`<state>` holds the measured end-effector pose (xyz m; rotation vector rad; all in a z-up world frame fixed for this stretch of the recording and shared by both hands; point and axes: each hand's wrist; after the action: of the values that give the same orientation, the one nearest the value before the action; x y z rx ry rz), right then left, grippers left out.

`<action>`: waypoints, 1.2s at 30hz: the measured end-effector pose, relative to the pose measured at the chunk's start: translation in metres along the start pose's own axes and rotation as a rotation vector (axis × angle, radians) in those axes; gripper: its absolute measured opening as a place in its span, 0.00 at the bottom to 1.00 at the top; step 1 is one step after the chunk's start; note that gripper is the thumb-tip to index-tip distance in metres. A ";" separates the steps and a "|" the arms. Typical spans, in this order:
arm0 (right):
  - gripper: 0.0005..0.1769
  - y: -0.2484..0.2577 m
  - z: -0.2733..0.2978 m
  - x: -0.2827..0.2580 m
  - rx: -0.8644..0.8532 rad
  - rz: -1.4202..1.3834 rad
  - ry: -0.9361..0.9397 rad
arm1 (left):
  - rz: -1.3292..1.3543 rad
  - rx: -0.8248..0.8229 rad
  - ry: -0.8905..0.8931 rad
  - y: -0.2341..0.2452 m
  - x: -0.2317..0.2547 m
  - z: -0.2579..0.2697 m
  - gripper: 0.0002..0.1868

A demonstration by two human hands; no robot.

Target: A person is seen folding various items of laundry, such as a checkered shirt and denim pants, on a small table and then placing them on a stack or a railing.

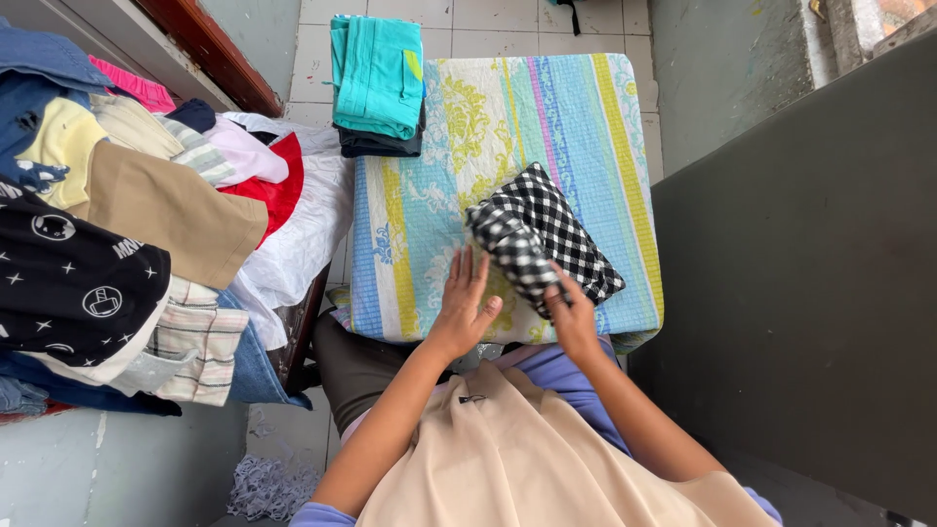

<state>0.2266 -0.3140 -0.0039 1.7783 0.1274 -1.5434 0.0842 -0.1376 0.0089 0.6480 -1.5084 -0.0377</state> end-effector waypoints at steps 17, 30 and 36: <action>0.23 0.065 -0.093 0.094 0.184 -0.968 -0.780 | -0.154 -0.255 0.152 -0.046 -0.016 0.008 0.40; 0.37 0.049 -0.080 0.098 0.252 -0.690 -0.641 | 0.562 -0.097 0.400 -0.016 0.020 0.005 0.38; 0.27 0.067 -0.057 -0.026 0.169 0.093 -0.405 | 0.957 0.002 0.502 -0.035 -0.014 0.003 0.38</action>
<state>0.3016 -0.3172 0.0498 1.5323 -0.2866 -1.8541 0.0928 -0.1617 -0.0184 -0.1180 -1.1908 0.7984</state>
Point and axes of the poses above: each hand's wrist, its own z-axis away from the middle knuckle, its own y-axis out of the back of the hand, x = y × z, and after that the axes turned 10 degrees about z, right-handed
